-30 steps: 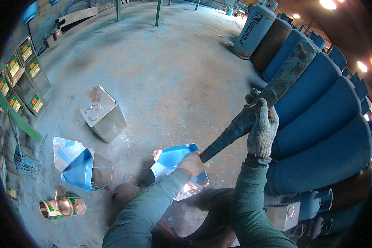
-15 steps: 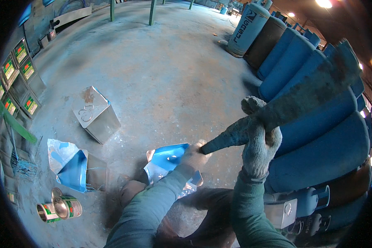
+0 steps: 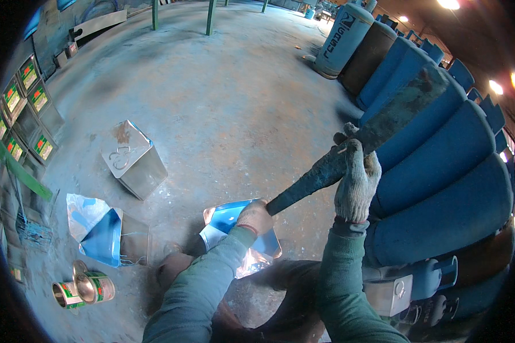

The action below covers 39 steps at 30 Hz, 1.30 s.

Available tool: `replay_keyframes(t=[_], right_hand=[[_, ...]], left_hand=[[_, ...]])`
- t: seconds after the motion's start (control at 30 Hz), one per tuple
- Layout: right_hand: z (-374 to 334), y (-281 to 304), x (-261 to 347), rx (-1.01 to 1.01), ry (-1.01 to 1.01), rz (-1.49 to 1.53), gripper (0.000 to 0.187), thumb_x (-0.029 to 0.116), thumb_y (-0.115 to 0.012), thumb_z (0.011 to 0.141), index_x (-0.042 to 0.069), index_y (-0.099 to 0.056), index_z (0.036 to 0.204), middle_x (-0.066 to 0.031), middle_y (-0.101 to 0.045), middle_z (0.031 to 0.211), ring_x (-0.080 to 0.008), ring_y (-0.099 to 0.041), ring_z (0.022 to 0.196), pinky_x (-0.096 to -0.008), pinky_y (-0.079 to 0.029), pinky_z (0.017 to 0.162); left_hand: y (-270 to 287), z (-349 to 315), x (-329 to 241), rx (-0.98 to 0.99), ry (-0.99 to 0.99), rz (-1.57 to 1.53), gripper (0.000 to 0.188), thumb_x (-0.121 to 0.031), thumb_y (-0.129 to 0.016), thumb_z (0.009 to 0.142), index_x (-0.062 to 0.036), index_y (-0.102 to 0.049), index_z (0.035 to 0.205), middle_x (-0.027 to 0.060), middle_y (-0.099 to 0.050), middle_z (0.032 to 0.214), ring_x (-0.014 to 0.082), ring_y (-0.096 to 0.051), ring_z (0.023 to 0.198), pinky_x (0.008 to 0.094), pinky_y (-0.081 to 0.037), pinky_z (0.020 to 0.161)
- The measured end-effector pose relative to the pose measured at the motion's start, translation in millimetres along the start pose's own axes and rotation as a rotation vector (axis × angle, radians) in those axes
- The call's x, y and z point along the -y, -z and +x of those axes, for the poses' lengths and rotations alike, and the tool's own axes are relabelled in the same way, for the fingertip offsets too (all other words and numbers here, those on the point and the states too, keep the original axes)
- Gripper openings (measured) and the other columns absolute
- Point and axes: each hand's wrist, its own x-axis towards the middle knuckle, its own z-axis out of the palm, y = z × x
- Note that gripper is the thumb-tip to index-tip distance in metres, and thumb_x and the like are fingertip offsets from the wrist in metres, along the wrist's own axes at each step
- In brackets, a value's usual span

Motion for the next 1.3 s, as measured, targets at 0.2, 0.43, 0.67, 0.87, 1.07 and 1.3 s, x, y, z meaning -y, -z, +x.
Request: replay_keyframes(t=[0.2,0.43,0.67,0.87,1.07,1.3], right_hand=[[-21,-4,24,0.089,0.214,0.063,0.039,0.03,-0.06,0.107,0.0,-0.065,0.132,-0.0118,-0.071,0.117,-0.0189,-0.066,0.102,-0.0325,-0.051,0.088],[-24,2,34,0.078,0.159,-0.062,0.035,0.016,-0.058,0.103,-0.005,-0.065,0.13,-0.0191,-0.072,0.122,-0.0199,-0.07,0.1,-0.0333,-0.055,0.085],[10,-3,-4,-0.107,0.044,0.039,0.036,0.029,-0.06,0.107,0.001,-0.068,0.127,-0.0097,-0.074,0.11,-0.015,-0.067,0.093,-0.0304,-0.054,0.083],[-3,-11,0,-0.016,0.009,0.05,0.04,0.023,-0.058,0.107,-0.005,-0.061,0.135,-0.0149,-0.072,0.117,-0.0175,-0.067,0.099,-0.0308,-0.053,0.086],[-31,-23,30,0.089,0.168,0.096,0.034,0.012,-0.054,0.105,-0.006,-0.063,0.132,-0.0203,-0.072,0.122,-0.0236,-0.071,0.106,-0.0358,-0.056,0.091],[-20,-12,32,0.025,0.179,-0.021,0.034,0.013,-0.056,0.104,-0.007,-0.063,0.13,-0.0197,-0.072,0.121,-0.0237,-0.071,0.108,-0.0338,-0.056,0.089]], left_hand=[[-6,16,-14,-0.201,-0.19,-0.23,0.03,-0.028,-0.077,0.087,-0.0112,-0.069,0.111,0.0204,-0.073,0.107,0.0388,-0.07,0.109,0.0461,-0.055,0.092],[-49,11,-14,-0.03,-0.266,-0.195,0.042,-0.032,-0.073,0.087,-0.0065,-0.066,0.12,0.0215,-0.073,0.11,0.0379,-0.07,0.109,0.0451,-0.055,0.092],[-27,-9,-6,0.171,-0.019,-0.044,0.047,-0.033,-0.08,0.084,-0.0051,-0.068,0.12,0.0214,-0.073,0.114,0.0386,-0.069,0.112,0.0448,-0.054,0.097],[7,-6,1,0.02,-0.013,0.025,0.041,-0.03,-0.08,0.083,-0.0071,-0.071,0.115,0.0218,-0.074,0.107,0.039,-0.071,0.106,0.046,-0.055,0.091],[8,7,-7,-0.133,-0.217,-0.279,0.042,-0.031,-0.082,0.081,-0.0073,-0.068,0.114,0.0181,-0.074,0.106,0.0348,-0.072,0.104,0.0417,-0.055,0.09],[-25,-9,-26,0.048,-0.182,-0.305,0.062,-0.036,-0.08,0.081,-0.0074,-0.062,0.133,0.0188,-0.072,0.118,0.035,-0.07,0.112,0.0418,-0.054,0.096]])
